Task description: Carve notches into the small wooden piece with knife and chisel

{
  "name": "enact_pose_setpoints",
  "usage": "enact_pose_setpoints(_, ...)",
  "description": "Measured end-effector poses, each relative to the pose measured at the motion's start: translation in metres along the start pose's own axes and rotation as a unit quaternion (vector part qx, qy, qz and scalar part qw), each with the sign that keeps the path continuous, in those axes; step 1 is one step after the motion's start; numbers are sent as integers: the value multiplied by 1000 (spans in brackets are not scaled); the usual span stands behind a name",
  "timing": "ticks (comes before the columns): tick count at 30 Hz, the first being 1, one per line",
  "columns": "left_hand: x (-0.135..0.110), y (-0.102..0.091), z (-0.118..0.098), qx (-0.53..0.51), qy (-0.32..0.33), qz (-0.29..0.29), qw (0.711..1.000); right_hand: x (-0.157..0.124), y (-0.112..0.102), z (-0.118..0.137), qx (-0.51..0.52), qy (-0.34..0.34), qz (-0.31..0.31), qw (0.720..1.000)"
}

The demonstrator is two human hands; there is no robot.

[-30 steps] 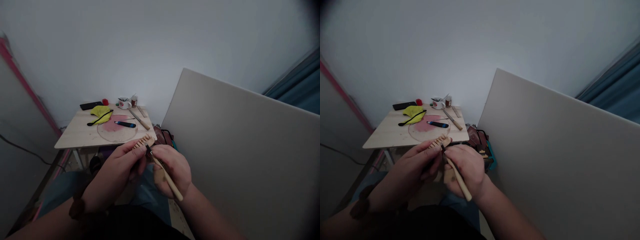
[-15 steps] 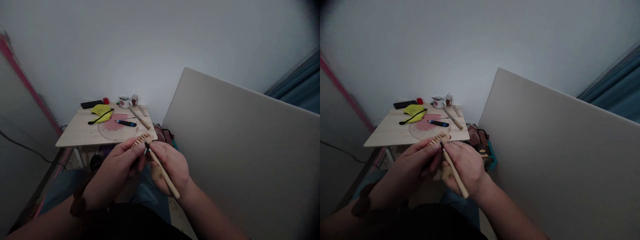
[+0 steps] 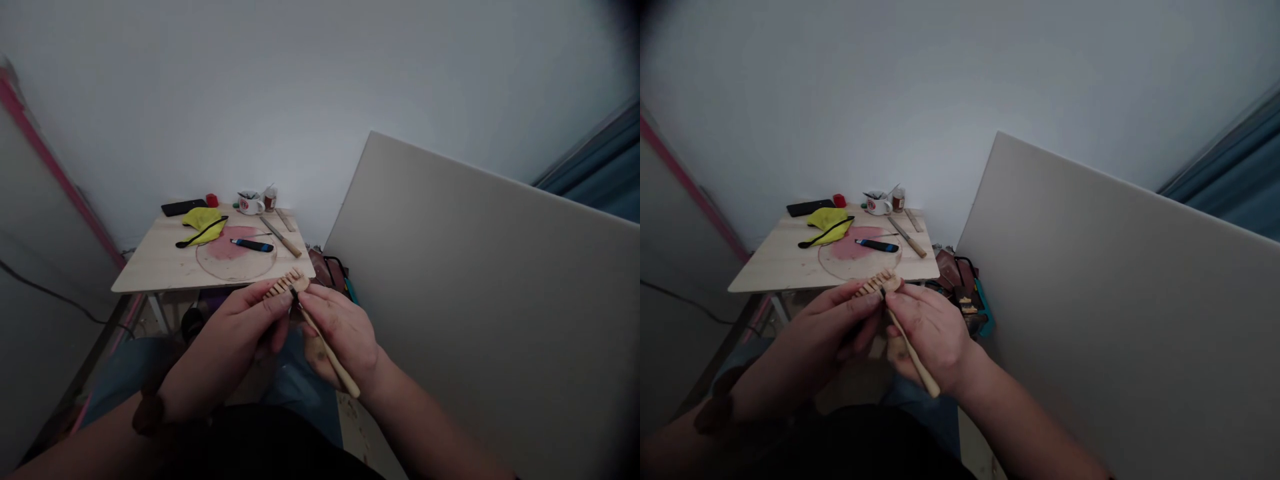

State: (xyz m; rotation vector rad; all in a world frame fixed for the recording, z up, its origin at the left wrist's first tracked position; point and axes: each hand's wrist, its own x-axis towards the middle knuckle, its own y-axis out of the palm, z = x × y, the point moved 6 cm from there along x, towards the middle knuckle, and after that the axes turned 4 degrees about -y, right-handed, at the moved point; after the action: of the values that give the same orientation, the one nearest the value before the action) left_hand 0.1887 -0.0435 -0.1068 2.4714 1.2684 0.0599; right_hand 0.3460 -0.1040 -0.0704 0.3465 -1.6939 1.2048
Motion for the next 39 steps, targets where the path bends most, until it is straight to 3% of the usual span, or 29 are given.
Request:
enact_pose_setpoints(12,-1,6,-1,45,-19,57,997,2,-6,-7,33,-23,5,999)
enact_pose_setpoints(19,-1,9,-9,-12,0,30,999,3,-12,-10,35,0,31,999)
enact_pose_setpoints(24,-3,11,-19,12,11,17,1000,7,-19,-6,38,11,37,999)
enact_pose_setpoints(39,-1,4,-13,61,14,10,998,6,-14,-4,53,9,31,998)
